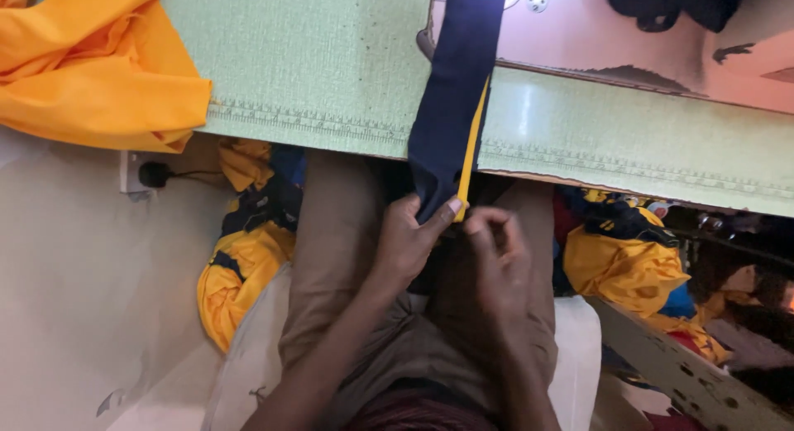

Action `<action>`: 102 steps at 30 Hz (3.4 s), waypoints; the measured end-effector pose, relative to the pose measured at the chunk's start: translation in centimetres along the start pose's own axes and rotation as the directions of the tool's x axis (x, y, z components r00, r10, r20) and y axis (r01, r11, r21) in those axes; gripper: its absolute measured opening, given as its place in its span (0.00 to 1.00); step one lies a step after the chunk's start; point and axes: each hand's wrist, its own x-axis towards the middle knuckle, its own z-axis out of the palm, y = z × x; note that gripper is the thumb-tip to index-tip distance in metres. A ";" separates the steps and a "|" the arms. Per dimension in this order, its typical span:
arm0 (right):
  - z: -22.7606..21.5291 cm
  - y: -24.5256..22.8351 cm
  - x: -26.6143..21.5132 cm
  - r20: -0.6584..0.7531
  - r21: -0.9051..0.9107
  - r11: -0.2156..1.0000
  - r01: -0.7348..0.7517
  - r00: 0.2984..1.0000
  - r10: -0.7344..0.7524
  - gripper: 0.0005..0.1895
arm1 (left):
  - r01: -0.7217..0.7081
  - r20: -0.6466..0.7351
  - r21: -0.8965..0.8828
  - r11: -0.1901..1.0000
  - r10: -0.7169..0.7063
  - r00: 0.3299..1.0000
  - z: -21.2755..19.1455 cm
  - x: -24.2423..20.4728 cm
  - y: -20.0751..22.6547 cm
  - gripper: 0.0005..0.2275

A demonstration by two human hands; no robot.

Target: Guiding and sewing a long fabric strip with a yellow border through an industrial sewing machine.

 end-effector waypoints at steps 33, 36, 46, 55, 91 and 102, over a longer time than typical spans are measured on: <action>4.8 5.5 5.4 0.064 0.577 0.803 -0.146 0.989 0.134 0.12 | -0.139 0.121 -0.172 0.975 0.161 0.979 -1.4 -1.1 4.0 0.07; 4.6 6.0 4.7 0.088 0.571 0.803 -0.173 0.985 0.149 0.09 | -0.182 0.100 -0.073 0.981 0.189 0.977 -1.7 -0.9 4.0 0.07; 3.2 2.0 1.1 0.081 0.528 0.840 -0.125 0.992 0.096 0.08 | -0.090 0.109 0.139 0.986 0.075 0.991 -2.2 -0.4 1.8 0.13; 2.8 7.7 0.7 0.036 0.532 0.846 -0.044 0.999 0.030 0.07 | -0.163 0.120 0.179 0.970 0.143 0.982 -2.0 -0.4 0.8 0.13; 2.1 -4.7 4.2 0.102 -0.398 0.890 0.224 0.975 -0.199 0.16 | -0.739 0.689 0.636 -0.221 0.593 0.416 -0.8 12.6 15.4 0.28; 2.0 -9.4 9.8 0.184 -0.328 0.943 0.065 0.983 -0.003 0.21 | -0.800 0.721 0.561 -0.213 0.600 0.346 -2.0 11.1 13.0 0.26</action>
